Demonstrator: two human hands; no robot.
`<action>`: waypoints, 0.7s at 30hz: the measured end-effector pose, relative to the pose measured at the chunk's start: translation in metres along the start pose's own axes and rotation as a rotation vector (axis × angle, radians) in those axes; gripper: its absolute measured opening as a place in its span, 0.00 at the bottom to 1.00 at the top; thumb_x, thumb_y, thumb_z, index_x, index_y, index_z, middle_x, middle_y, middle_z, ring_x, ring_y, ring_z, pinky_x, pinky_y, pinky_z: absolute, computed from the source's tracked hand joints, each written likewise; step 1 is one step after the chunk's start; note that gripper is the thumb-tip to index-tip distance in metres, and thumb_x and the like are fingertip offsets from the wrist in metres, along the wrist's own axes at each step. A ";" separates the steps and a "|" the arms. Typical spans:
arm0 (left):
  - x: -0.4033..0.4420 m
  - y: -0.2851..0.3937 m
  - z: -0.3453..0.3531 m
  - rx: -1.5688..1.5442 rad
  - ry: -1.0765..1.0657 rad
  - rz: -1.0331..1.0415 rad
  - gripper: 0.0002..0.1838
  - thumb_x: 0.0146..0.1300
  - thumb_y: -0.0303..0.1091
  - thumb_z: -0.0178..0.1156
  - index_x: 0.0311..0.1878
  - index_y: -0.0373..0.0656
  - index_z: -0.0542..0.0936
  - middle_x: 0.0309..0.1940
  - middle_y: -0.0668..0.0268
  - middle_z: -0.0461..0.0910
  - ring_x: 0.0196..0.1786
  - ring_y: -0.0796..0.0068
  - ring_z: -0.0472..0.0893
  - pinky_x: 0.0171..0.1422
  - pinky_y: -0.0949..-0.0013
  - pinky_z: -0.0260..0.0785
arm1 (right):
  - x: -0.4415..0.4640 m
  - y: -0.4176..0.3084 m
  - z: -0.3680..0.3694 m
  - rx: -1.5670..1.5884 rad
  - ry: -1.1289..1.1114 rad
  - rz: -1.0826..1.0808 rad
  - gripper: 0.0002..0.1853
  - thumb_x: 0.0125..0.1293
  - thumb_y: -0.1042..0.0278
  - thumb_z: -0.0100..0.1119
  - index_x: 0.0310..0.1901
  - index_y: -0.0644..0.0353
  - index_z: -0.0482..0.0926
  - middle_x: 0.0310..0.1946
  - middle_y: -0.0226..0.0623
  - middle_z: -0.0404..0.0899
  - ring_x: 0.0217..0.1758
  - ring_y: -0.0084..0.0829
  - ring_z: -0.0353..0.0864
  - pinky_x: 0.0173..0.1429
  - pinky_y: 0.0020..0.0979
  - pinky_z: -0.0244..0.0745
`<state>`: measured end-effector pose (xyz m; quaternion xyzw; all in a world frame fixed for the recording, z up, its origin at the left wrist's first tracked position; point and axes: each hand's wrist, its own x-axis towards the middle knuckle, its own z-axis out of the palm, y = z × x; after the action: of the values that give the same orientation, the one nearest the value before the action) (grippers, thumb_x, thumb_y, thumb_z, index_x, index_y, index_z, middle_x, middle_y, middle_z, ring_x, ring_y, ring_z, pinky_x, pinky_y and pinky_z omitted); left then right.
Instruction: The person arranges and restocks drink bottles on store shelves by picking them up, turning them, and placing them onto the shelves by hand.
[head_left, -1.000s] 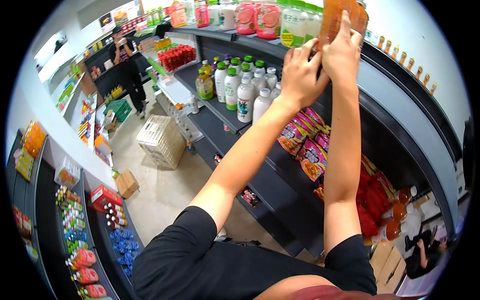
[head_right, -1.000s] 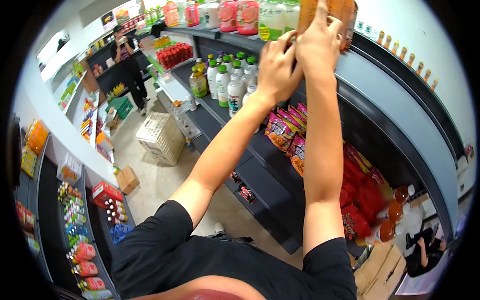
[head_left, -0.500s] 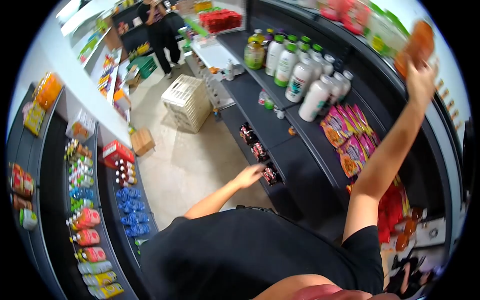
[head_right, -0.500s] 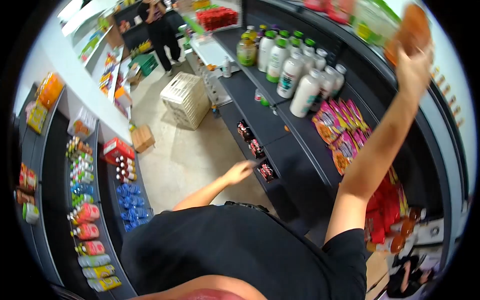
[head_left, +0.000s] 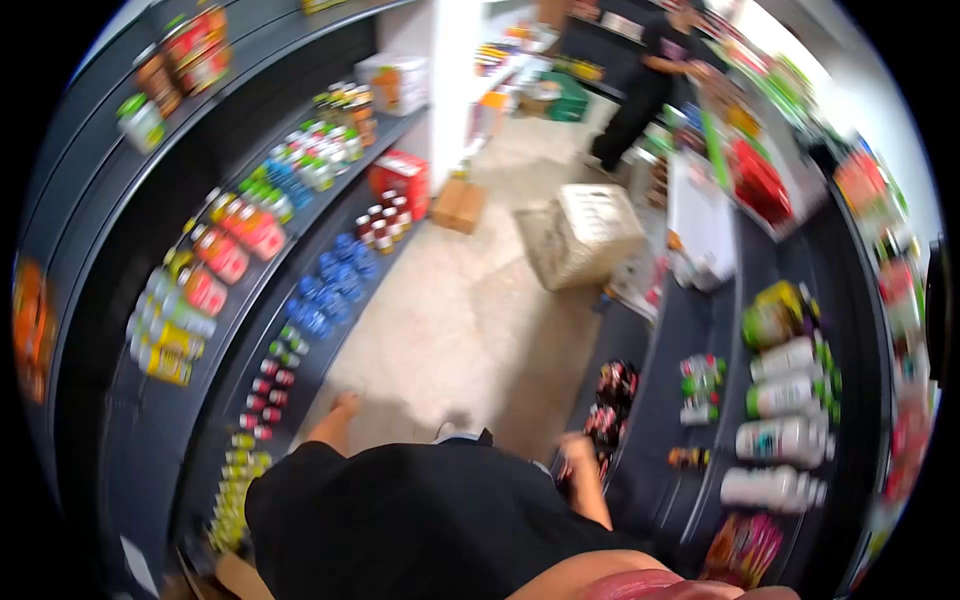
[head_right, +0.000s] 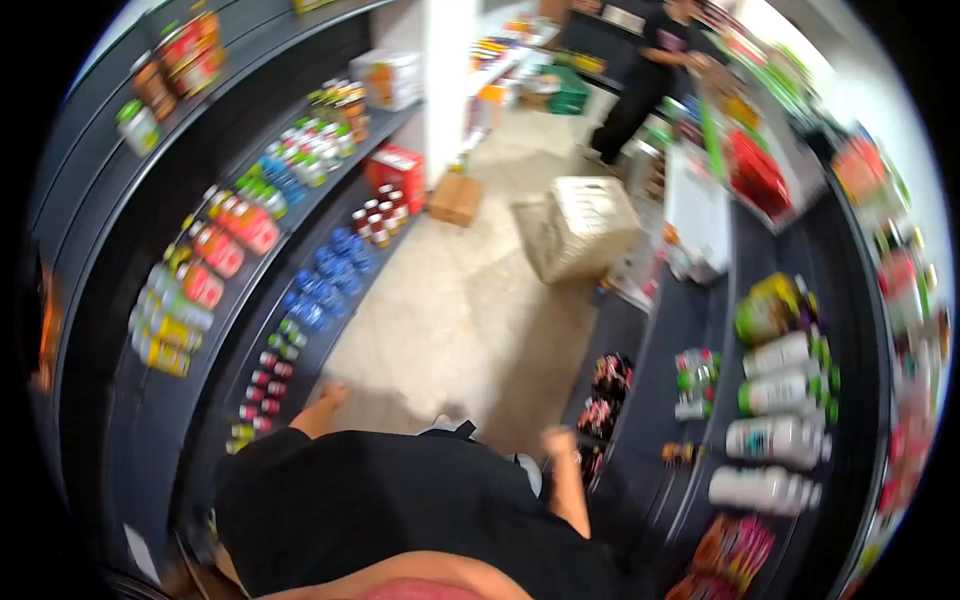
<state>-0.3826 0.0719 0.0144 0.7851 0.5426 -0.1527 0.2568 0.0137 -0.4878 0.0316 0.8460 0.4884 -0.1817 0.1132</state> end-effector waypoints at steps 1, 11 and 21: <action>0.008 0.019 0.025 -0.124 -0.015 -0.054 0.24 0.65 0.55 0.58 0.55 0.52 0.86 0.44 0.53 0.88 0.46 0.53 0.87 0.54 0.53 0.78 | 0.023 -0.040 0.052 0.239 -0.093 -0.019 0.14 0.69 0.58 0.58 0.46 0.56 0.88 0.43 0.49 0.88 0.47 0.50 0.87 0.50 0.47 0.81; -0.033 0.198 0.133 -0.367 -0.582 0.396 0.24 0.66 0.51 0.60 0.57 0.46 0.86 0.54 0.56 0.87 0.55 0.52 0.84 0.61 0.53 0.75 | 0.227 -0.023 -0.102 1.365 -0.171 -0.047 0.13 0.73 0.69 0.58 0.55 0.62 0.80 0.37 0.38 0.87 0.31 0.28 0.84 0.37 0.31 0.79; 0.012 0.223 0.019 -0.759 0.160 -0.184 0.18 0.66 0.46 0.61 0.54 0.49 0.86 0.49 0.60 0.88 0.50 0.57 0.86 0.57 0.55 0.77 | 0.330 0.192 -0.110 0.690 -0.654 0.235 0.13 0.71 0.60 0.52 0.47 0.52 0.85 0.31 0.29 0.86 0.23 0.27 0.83 0.22 0.35 0.71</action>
<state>-0.1705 0.0079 0.0452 0.5918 0.6468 0.0979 0.4710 0.3528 -0.2837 -0.0035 0.7820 0.2399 -0.5752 -0.0065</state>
